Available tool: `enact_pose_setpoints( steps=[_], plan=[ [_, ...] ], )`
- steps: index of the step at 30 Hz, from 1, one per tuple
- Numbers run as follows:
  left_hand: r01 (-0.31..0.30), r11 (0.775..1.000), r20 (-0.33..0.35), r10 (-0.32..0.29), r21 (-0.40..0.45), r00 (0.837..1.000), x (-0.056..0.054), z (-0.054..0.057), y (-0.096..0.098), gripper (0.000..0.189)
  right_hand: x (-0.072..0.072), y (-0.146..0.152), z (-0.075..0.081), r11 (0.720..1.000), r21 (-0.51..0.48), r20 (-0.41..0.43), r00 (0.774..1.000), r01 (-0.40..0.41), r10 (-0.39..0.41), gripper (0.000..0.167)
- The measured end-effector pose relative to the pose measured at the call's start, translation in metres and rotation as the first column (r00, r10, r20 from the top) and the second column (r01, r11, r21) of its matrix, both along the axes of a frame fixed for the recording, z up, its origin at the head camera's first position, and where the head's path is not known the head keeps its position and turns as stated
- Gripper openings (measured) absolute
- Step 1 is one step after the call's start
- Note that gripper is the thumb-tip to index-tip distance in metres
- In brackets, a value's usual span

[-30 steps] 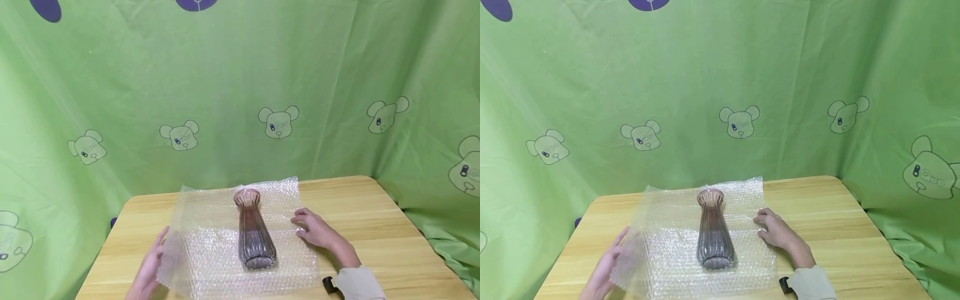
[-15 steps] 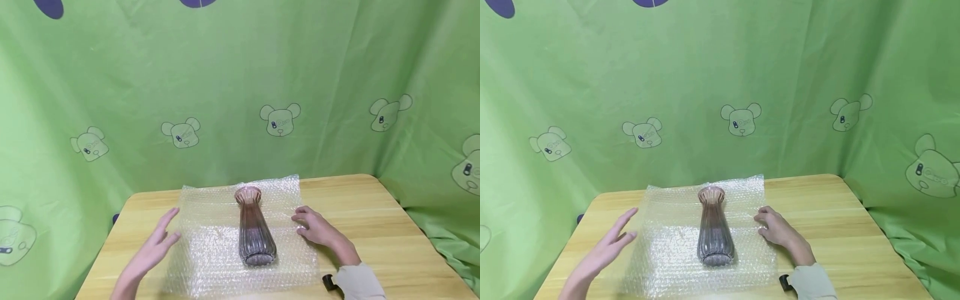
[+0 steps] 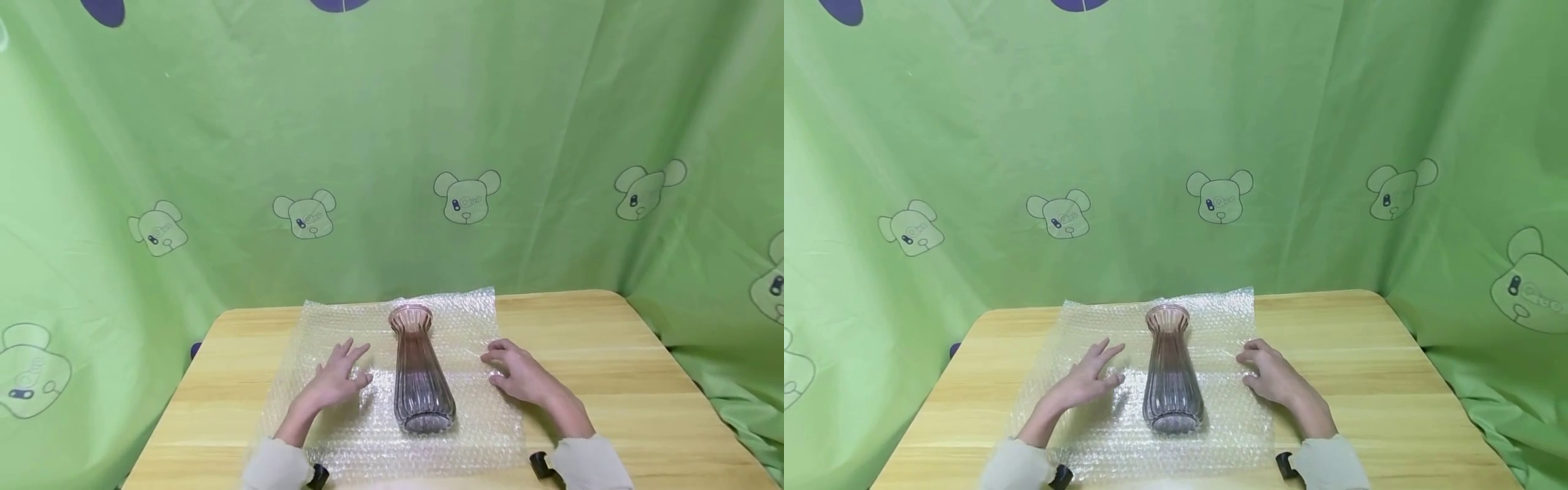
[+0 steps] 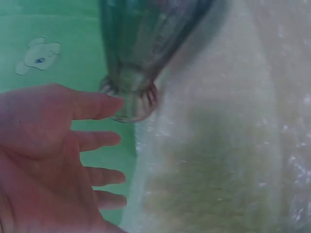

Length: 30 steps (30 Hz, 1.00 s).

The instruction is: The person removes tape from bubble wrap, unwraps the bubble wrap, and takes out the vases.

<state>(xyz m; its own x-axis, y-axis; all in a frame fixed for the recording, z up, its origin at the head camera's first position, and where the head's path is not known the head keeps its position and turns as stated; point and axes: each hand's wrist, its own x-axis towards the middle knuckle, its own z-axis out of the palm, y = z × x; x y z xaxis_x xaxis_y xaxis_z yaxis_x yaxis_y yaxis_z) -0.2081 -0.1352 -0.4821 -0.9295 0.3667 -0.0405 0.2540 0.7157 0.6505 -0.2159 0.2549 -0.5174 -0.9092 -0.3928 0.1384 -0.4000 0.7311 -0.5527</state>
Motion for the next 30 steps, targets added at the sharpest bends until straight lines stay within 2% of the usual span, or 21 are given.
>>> enact_pose_setpoints(
  steps=[5,11,14,23,30],
  plan=[
    [-0.033,0.998,0.007,0.034,-0.061,0.999,-0.005,-0.014,-0.001,0.077,0.000,0.000,0.001,1.000,0.006,-0.001,1.000,0.003,-0.003,0.036],
    [-0.070,0.987,0.022,0.074,-0.143,0.997,-0.005,-0.022,-0.010,0.092,-0.001,-0.003,0.004,1.000,-0.001,0.004,1.000,0.006,-0.006,0.038],
    [-0.071,0.981,0.031,0.078,-0.179,0.996,-0.005,-0.025,-0.015,0.097,0.000,-0.004,0.003,1.000,0.008,0.011,1.000,0.008,-0.008,0.039],
    [-0.040,0.972,0.041,0.051,-0.233,0.998,-0.005,-0.028,-0.020,0.094,0.003,-0.001,0.002,0.998,0.057,-0.043,0.999,-0.017,0.020,0.039],
    [-0.044,0.969,0.042,0.056,-0.243,0.998,-0.004,-0.027,-0.018,0.093,0.009,0.003,0.016,0.990,0.124,-0.023,0.997,-0.066,0.070,0.043]
  ],
)
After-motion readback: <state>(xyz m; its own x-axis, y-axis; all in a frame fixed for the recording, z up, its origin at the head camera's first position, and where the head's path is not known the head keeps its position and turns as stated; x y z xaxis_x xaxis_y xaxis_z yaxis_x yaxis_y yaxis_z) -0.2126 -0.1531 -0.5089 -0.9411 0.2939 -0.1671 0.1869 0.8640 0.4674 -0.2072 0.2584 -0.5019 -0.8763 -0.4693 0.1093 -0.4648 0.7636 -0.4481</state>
